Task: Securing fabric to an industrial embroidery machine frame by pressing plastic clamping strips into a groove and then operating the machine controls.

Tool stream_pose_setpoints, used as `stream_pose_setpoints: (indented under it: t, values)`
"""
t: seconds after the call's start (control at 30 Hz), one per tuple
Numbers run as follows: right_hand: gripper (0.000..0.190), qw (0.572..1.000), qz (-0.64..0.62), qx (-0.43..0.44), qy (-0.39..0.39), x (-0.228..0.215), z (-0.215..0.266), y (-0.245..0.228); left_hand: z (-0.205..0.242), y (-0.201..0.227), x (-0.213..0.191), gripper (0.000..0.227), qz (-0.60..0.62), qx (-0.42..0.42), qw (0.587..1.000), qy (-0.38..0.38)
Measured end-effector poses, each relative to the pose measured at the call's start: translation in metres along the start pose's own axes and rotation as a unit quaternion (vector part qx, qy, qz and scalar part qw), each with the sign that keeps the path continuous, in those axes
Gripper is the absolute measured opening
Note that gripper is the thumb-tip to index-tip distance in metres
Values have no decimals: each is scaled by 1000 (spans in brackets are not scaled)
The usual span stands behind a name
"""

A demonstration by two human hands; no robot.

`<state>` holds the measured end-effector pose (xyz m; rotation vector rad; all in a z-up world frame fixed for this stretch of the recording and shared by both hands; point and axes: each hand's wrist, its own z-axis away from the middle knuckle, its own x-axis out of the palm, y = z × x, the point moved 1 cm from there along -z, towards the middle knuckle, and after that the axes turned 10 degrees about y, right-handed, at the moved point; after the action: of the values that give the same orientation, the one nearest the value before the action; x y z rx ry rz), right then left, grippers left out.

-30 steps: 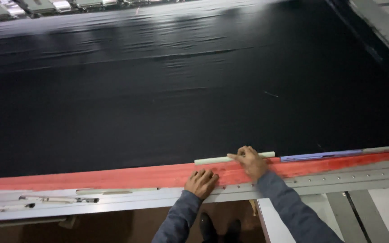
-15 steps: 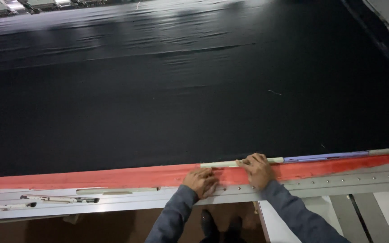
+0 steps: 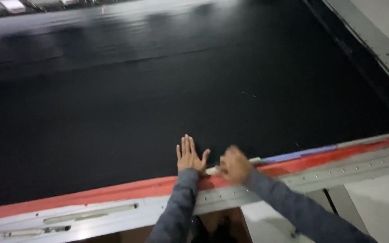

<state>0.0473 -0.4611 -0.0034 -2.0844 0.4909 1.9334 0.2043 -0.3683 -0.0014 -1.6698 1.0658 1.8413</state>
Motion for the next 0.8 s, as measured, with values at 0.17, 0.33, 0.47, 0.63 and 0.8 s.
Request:
stream_pose_setpoints:
  t: [0.17, 0.33, 0.47, 0.63, 0.8]
  values:
    - [49, 979, -9, 123, 163, -10, -23, 46, 4, 8, -14, 98, -23, -6, 1000, -17]
    - [93, 979, -36, 188, 65, 13, -10, 49, 13, 9, -8, 95, -25, 0, 999, -38]
    - [95, 975, -61, 212, 12, 14, -31, 60, 0, 10, 2, 95, -12, 21, 1000, -1]
    - [92, 977, -17, 211, -2, 38, -25, 62, -3, -18, 50, 91, 8, 64, 997, 33]
    - [70, 962, 93, 183, 178, 88, -29, 60, 8, -89, 57, 20, 166, 174, 970, -37]
